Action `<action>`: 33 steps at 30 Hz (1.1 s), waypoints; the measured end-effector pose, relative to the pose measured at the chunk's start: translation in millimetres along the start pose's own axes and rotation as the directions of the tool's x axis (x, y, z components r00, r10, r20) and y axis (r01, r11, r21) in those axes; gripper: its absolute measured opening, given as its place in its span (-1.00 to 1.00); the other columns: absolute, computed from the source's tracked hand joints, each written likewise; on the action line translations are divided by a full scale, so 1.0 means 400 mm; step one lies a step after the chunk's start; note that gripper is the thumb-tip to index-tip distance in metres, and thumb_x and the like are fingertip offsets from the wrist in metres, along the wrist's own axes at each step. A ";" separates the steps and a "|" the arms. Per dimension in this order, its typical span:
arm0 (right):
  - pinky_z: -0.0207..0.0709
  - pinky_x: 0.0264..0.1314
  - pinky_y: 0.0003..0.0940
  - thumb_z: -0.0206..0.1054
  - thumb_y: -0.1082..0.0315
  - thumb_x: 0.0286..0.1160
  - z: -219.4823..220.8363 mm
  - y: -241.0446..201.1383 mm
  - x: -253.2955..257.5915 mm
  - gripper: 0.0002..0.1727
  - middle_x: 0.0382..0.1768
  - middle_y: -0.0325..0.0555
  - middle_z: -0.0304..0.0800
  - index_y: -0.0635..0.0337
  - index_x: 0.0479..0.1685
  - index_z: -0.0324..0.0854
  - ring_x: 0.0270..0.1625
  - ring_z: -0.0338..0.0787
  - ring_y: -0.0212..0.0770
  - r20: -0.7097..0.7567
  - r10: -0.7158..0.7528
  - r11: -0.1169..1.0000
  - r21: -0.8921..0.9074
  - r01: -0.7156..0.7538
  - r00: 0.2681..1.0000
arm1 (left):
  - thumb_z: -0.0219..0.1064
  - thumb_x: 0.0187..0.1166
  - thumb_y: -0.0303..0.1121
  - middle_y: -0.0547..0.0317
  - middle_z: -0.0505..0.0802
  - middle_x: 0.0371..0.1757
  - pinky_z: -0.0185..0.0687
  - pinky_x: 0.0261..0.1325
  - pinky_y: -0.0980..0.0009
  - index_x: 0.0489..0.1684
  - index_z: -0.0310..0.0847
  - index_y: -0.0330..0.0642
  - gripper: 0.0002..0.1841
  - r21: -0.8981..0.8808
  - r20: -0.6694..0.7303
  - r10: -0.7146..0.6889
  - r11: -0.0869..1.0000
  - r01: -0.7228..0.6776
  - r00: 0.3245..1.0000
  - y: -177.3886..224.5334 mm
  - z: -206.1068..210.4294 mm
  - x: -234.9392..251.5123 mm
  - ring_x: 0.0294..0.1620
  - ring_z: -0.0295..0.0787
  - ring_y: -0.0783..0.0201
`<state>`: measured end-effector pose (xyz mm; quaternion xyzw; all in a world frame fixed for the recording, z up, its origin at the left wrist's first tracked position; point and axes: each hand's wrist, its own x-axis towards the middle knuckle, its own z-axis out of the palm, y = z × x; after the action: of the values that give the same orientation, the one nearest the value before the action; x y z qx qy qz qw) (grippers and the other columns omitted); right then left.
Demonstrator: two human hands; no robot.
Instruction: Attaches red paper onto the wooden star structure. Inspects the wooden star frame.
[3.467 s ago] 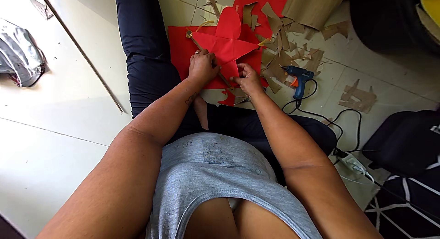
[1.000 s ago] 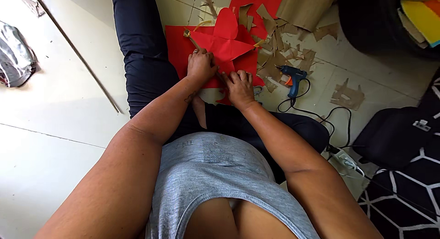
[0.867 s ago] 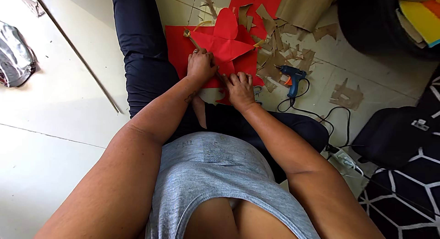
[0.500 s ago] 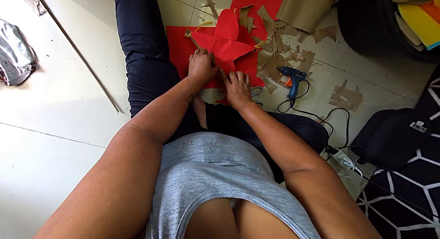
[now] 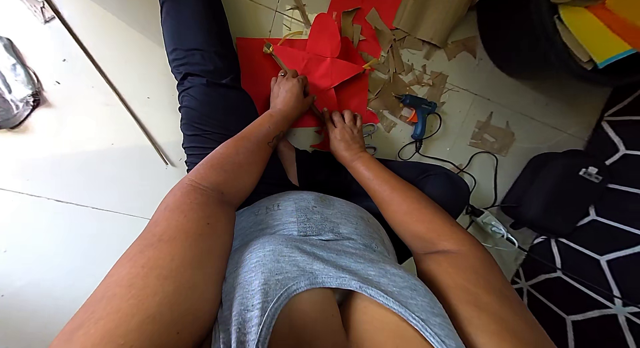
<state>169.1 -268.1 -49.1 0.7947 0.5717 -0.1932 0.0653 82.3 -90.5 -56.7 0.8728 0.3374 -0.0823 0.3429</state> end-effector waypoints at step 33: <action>0.24 0.54 0.41 0.21 0.56 0.58 -0.052 -0.035 -0.069 -0.45 0.46 0.31 0.54 0.32 0.61 0.46 0.54 0.47 0.36 0.246 0.096 0.995 -0.059 -0.084 0.965 | 0.35 0.58 -0.25 -0.19 0.77 0.18 0.32 0.47 -0.21 -0.01 0.78 -0.23 -0.75 -0.018 0.021 0.021 1.000 -0.021 1.000 -0.003 -0.003 -0.007 0.44 0.56 -0.21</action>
<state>153.4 -280.8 -17.8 0.7877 0.5268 -0.2740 0.1642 79.2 -90.6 -55.6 0.8722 0.3253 -0.0851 0.3553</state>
